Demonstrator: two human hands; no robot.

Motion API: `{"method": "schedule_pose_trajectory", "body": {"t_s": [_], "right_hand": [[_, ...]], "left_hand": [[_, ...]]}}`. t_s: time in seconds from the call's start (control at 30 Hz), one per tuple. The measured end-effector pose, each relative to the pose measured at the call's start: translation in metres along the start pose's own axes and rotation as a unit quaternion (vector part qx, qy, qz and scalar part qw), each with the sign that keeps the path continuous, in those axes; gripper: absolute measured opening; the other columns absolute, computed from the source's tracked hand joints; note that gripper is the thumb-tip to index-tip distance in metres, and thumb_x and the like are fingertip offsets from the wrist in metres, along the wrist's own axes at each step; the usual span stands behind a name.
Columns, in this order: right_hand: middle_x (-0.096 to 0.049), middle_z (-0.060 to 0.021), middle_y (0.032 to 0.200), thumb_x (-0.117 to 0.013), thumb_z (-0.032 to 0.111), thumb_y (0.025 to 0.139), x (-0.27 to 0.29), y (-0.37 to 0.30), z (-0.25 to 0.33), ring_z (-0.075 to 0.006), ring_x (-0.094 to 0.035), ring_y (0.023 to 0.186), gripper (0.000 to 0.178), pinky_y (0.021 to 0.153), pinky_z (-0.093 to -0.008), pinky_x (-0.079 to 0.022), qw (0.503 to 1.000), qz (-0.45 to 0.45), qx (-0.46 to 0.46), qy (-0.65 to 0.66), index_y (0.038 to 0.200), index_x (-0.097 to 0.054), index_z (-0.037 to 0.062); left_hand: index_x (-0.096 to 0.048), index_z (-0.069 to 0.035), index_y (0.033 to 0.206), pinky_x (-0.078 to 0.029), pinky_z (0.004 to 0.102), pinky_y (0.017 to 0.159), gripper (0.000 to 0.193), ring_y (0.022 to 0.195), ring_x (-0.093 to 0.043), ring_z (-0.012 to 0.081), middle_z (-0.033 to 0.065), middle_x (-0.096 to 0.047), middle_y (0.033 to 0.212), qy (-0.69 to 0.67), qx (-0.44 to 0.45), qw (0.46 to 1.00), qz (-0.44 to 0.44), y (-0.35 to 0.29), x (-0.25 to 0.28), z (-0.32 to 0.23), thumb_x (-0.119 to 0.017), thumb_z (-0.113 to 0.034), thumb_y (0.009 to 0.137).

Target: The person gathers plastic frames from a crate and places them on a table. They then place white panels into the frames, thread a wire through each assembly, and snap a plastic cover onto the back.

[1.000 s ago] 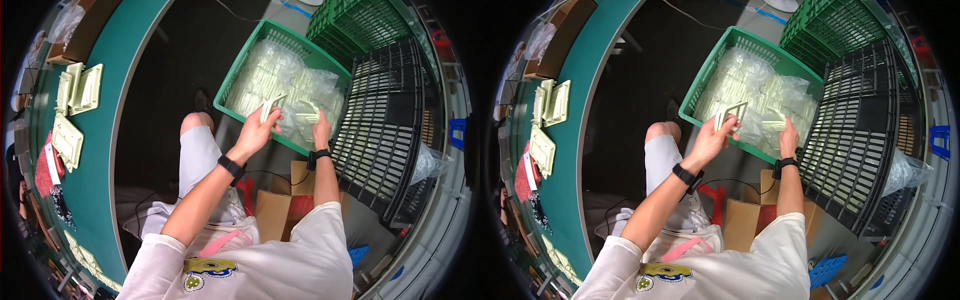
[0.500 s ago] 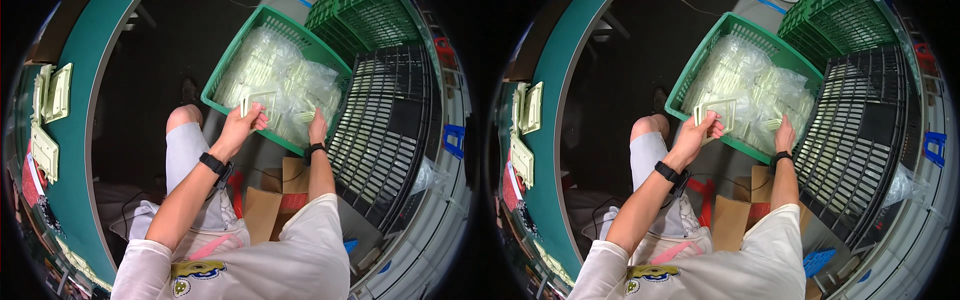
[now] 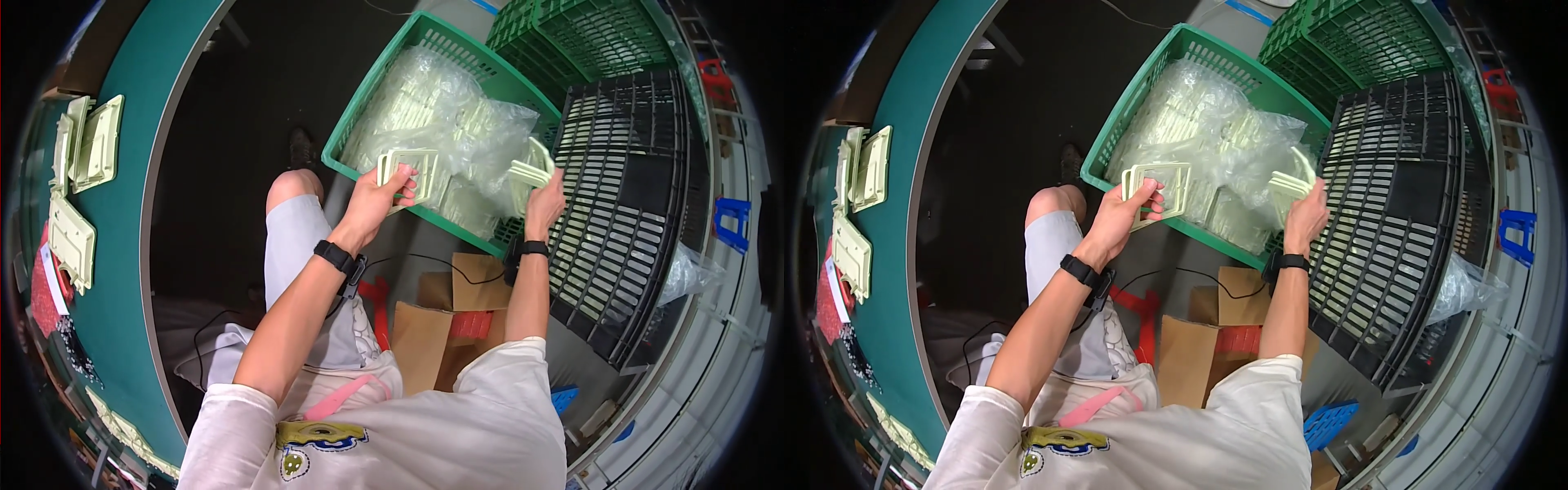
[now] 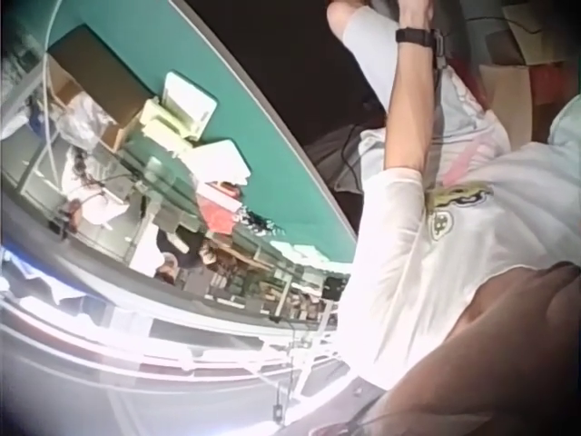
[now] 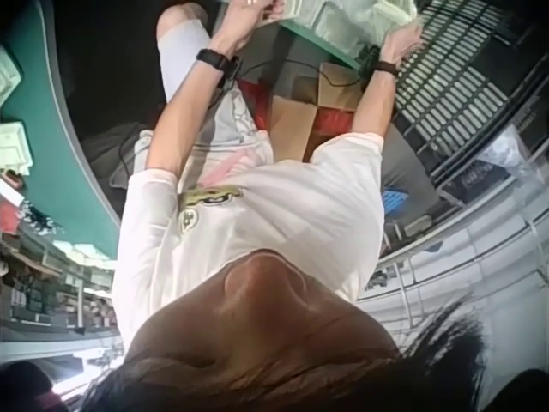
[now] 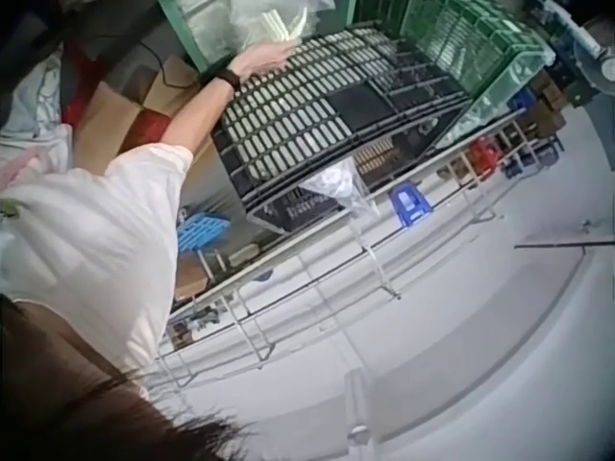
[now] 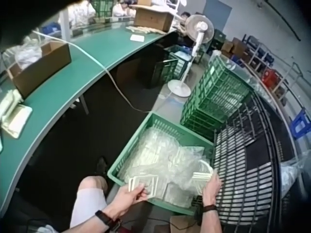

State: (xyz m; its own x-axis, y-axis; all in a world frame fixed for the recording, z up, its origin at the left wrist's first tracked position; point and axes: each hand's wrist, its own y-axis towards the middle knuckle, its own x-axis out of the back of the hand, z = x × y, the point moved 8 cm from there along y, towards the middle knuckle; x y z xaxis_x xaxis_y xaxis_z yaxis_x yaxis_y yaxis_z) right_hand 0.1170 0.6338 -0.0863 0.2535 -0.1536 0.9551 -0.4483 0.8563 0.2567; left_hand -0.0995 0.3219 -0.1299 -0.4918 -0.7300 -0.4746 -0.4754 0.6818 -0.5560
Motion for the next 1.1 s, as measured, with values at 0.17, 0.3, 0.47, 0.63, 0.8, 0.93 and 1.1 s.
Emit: {"method": "schedule_pose_trajectory", "body": {"t_s": [0.17,0.3,0.47,0.63,0.8,0.93,1.1], "right_hand": [[-0.074,-0.026,0.112,-0.056,-0.007,0.091,-0.028,-0.01,-0.004,-0.0502,-0.07,0.106,0.045,0.087,-0.0557,-0.055,0.993,0.094,0.056,-0.037,0.134,-0.058,0.0078],[-0.075,-0.0236,0.111,-0.061,-0.005,0.093,0.027,-0.016,0.022,-0.0439,-0.074,0.103,0.043,0.088,-0.0472,-0.057,0.984,0.036,0.065,0.165,0.134,-0.063,0.0066],[-0.074,-0.0131,0.107,-0.072,0.004,0.095,0.1,-0.043,0.15,-0.0282,-0.072,0.096,0.034,0.089,-0.0356,-0.055,0.875,0.236,0.241,0.347,0.128,-0.074,0.002],[-0.069,-0.0149,0.127,-0.069,-0.005,0.088,0.116,-0.096,0.264,-0.0297,-0.071,0.106,0.057,0.096,-0.0368,-0.056,0.745,0.353,0.383,0.417,0.144,-0.07,0.007],[-0.067,-0.0185,0.128,-0.061,-0.01,0.081,0.103,-0.115,0.287,-0.036,-0.065,0.121,0.076,0.101,-0.0411,-0.055,0.765,0.34,0.363,0.41,0.155,-0.06,0.008],[-0.067,-0.0222,0.129,-0.06,-0.006,0.083,0.094,-0.122,0.298,-0.0414,-0.06,0.129,0.07,0.103,-0.0446,-0.055,0.801,0.299,0.373,0.361,0.153,-0.06,0.0024],[-0.068,-0.0271,0.134,-0.062,0.001,0.086,0.098,-0.132,0.314,-0.0476,-0.061,0.129,0.06,0.105,-0.049,-0.054,0.823,0.228,0.456,0.252,0.146,-0.061,-0.0057]], "left_hand": [[-0.073,0.002,0.118,-0.062,0.0316,0.078,0.03,0.083,-0.067,0.0142,0.0068,-0.072,0.1,-0.014,-0.002,1.0,-0.007,-0.012,0.012,-0.004,-0.067,-0.027,0.111],[-0.072,0.001,0.116,-0.061,0.0303,0.074,0.031,0.082,-0.068,0.0143,0.0059,-0.071,0.097,-0.018,-0.029,0.999,-0.01,-0.026,0.04,-0.026,-0.069,-0.03,0.11],[-0.072,0.0,0.116,-0.061,0.0299,0.073,0.03,0.082,-0.068,0.013,0.0044,-0.071,0.096,0.058,-0.021,0.998,-0.007,-0.041,0.058,-0.053,-0.069,-0.029,0.11],[-0.073,0.0,0.122,-0.06,0.028,0.077,0.033,0.086,-0.069,0.0101,0.0039,-0.075,0.103,0.142,-0.018,0.988,0.054,-0.065,0.043,-0.077,-0.066,-0.031,0.112],[-0.073,-0.001,0.126,-0.059,0.0285,0.082,0.038,0.092,-0.07,0.0085,0.0043,-0.077,0.11,0.251,0.018,0.965,0.071,-0.091,0.051,-0.076,-0.061,-0.034,0.114],[-0.068,0.0,0.136,-0.061,0.0315,0.088,0.043,0.096,-0.074,0.0141,0.0066,-0.078,0.115,0.151,-0.01,0.982,0.108,-0.091,0.056,-0.063,-0.065,-0.035,0.112],[-0.057,0.0,0.149,-0.063,0.036,0.095,0.053,0.105,-0.078,0.0221,0.0103,-0.076,0.123,-0.139,0.042,0.966,0.212,-0.106,0.037,-0.066,-0.067,-0.036,0.111]]}}
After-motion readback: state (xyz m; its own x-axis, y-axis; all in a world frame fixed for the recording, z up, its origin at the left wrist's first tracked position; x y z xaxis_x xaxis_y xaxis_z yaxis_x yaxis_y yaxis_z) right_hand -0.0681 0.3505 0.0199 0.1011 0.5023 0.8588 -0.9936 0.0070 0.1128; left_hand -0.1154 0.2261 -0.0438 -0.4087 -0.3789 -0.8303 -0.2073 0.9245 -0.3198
